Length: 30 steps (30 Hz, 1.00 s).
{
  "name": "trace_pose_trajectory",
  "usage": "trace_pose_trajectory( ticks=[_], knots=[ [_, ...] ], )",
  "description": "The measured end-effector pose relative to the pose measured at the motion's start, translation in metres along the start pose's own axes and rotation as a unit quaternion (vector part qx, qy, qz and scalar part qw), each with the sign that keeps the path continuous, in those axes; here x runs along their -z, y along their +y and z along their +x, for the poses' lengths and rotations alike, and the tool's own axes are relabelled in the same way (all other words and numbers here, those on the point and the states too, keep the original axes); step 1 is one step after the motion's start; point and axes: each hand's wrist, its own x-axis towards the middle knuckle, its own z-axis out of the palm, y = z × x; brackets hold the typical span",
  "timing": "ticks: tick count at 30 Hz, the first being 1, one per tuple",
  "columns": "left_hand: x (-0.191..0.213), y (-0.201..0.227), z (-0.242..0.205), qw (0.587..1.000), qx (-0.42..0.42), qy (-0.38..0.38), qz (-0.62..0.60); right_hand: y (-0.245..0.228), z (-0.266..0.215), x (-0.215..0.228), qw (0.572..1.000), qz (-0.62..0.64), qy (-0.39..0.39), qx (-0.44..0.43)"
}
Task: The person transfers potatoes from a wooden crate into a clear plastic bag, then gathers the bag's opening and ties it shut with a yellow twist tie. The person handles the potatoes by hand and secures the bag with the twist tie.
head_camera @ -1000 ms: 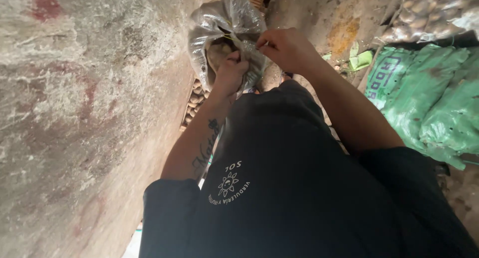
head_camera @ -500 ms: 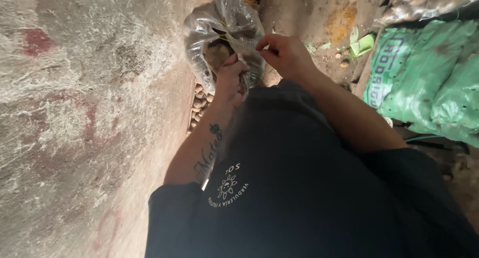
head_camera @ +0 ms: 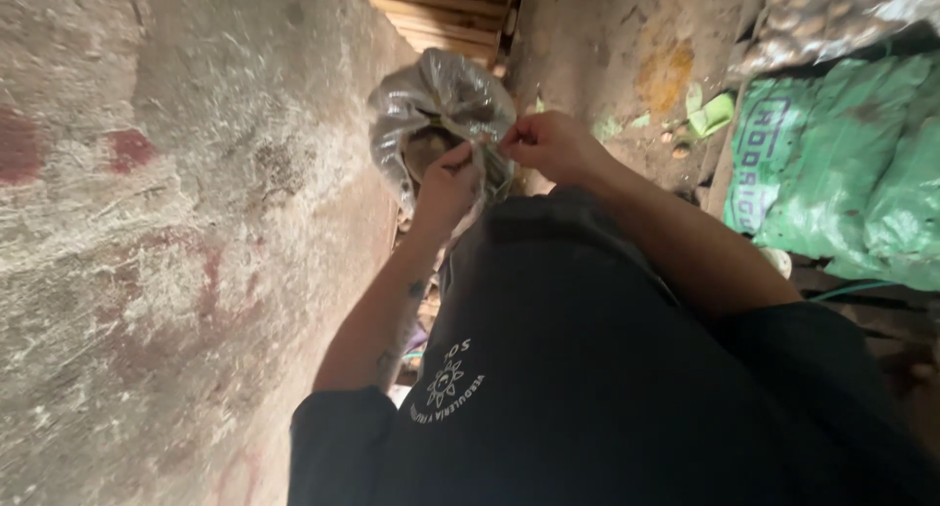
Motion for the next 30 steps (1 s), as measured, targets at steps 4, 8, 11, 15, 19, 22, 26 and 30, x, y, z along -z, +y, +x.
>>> trace_pose_trajectory(
  ticks=[4,8,11,15,19,22,26,30],
  knots=[
    [0.024,0.014,0.003,0.804,-0.197,-0.075,0.556,-0.021,0.000,0.013,0.976,-0.203,-0.071,0.010],
    [0.038,0.041,0.016,0.663,-0.259,-0.164,0.683,-0.041,-0.001,0.024,0.958,-0.277,-0.067,0.027],
    [0.045,0.078,0.006,0.734,-0.252,-0.236,0.585,-0.054,0.004,0.039,0.954,-0.286,-0.075,0.054],
    [0.080,0.045,0.034,0.782,-0.315,-0.246,0.478,-0.059,0.002,0.058,0.953,-0.285,-0.086,0.046],
    [0.079,0.033,0.031,0.738,-0.360,-0.203,0.533,-0.066,0.005,0.067,0.959,-0.266,-0.084,0.045],
    [0.076,0.021,0.026,0.708,-0.390,-0.108,0.579,-0.081,0.008,0.076,0.962,-0.249,-0.095,0.062],
    [0.050,0.023,-0.025,0.751,-0.407,0.018,0.520,-0.036,0.028,0.085,0.926,-0.320,-0.115,0.164],
    [0.007,0.000,-0.031,0.760,-0.185,0.098,0.615,-0.086,0.009,0.086,0.961,-0.204,-0.156,0.105]
  ],
)
